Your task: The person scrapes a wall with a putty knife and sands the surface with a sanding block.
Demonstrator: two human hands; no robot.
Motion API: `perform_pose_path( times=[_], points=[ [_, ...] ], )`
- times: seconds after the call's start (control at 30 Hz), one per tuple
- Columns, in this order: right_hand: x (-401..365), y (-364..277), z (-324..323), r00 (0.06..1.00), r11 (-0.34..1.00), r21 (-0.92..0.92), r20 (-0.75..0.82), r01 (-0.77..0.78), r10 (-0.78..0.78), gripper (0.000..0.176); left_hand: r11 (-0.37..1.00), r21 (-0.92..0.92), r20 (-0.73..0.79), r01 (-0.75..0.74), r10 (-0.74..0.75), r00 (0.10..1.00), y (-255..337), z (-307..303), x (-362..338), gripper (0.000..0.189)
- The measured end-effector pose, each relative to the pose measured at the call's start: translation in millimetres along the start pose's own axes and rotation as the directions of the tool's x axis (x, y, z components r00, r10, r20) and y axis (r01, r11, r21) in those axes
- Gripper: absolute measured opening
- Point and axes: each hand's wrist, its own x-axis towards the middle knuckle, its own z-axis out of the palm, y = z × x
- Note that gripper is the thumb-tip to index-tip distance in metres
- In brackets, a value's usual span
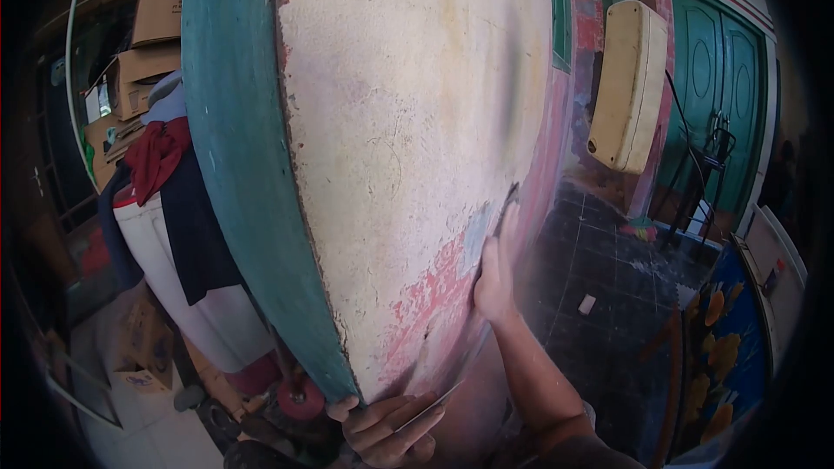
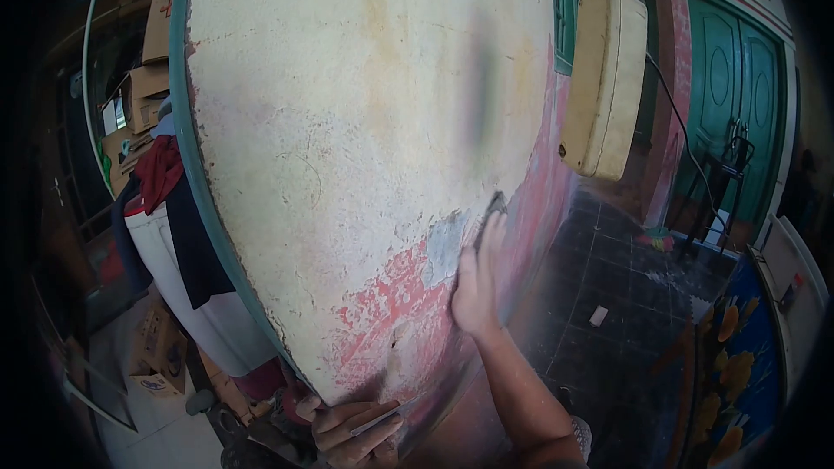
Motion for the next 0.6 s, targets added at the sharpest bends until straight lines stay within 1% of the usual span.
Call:
perform_pose_path(
  times=[0.07, 0.1, 0.13, 0.2, 0.27, 0.3, 0.33, 0.4, 0.43, 0.5, 0.53, 0.57, 0.6],
  points=[
    [-5.3, -38.3, -3.4, 0.965, 0.959, -0.111, 0.06, 0.262, -0.257, 0.071, 1.0, -0.012, -0.023, 0.01, -0.011, 1.0, -0.8, 2.2, 2.4, 0.027],
    [-4.3, -24.4, -3.1, 0.951, 0.947, -0.093, 0.056, 0.308, -0.304, 0.071, 1.0, -0.023, -0.029, 0.021, -0.022, 0.999, 1.5, 1.9, 1.7, 0.027],
    [-9.0, -7.3, -5.9, 0.984, 0.983, -0.06, 0.041, 0.173, -0.171, 0.07, 1.0, 0.026, -0.049, -0.006, 0.007, 0.999, 0.4, 3.6, -3.1, 0.027],
    [-4.3, 32.5, -10.6, 0.997, 0.997, 0.021, 0.02, -0.071, 0.071, 0.07, 0.986, 0.147, -0.105, -0.073, 0.089, 0.99, -11.7, 12.2, -10.8, 0.033],
    [-12.2, 54.9, -9.7, 0.992, 0.992, 0.005, 0.007, -0.123, 0.123, 0.068, 0.999, 0.038, -0.064, -0.014, 0.016, 0.998, -2.2, 7.5, -6.1, 0.027],
    [-12.7, 54.8, -7.4, 0.988, 0.988, -0.005, -0.011, -0.153, 0.153, 0.067, 1.0, -0.016, -0.041, 0.009, -0.009, 0.999, 0.1, 4.5, -2.1, 0.027],
    [-11.0, 54.9, -5.6, 0.982, 0.983, -0.016, -0.028, -0.185, 0.184, 0.066, 1.0, 0.023, -0.036, -0.002, 0.002, 0.999, 1.0, 1.4, 0.3, 0.028],
    [-6.7, 57.6, -7.0, 0.976, 0.96, 0.195, -0.05, -0.199, 0.212, 0.063, 0.995, 0.095, -0.017, -0.013, 0.014, 1.0, 3.0, -3.3, 1.2, 0.028],
    [-5.2, 60.0, -9.0, 0.971, 0.933, 0.297, -0.057, -0.204, 0.23, 0.061, 0.997, 0.08, -0.02, -0.004, 0.006, 1.0, 1.8, -1.6, -1.0, 0.029],
    [-1.4, 60.3, -9.4, 0.961, 0.844, 0.494, -0.062, -0.206, 0.271, 0.058, 0.998, 0.054, -0.022, 0.015, -0.014, 1.0, -1.9, 2.7, -5.8, 0.029],
    [1.5, 57.2, -7.5, 0.955, 0.785, 0.586, -0.061, -0.202, 0.291, 0.057, 0.997, 0.077, -0.03, 0.005, -0.003, 1.0, -2.1, 2.0, -6.4, 0.029],
    [2.4, 52.1, -8.6, 0.949, 0.731, 0.66, -0.087, -0.173, 0.303, 0.056, 0.995, 0.098, -0.039, -0.003, 0.007, 0.999, -1.8, 1.4, -6.6, 0.03],
    [4.0, 51.5, -7.6, 0.952, 0.712, 0.687, -0.099, -0.145, 0.29, 0.056, 0.993, 0.118, -0.05, -0.011, 0.017, 0.999, -1.7, 1.7, -6.7, 0.03]
  ],
)
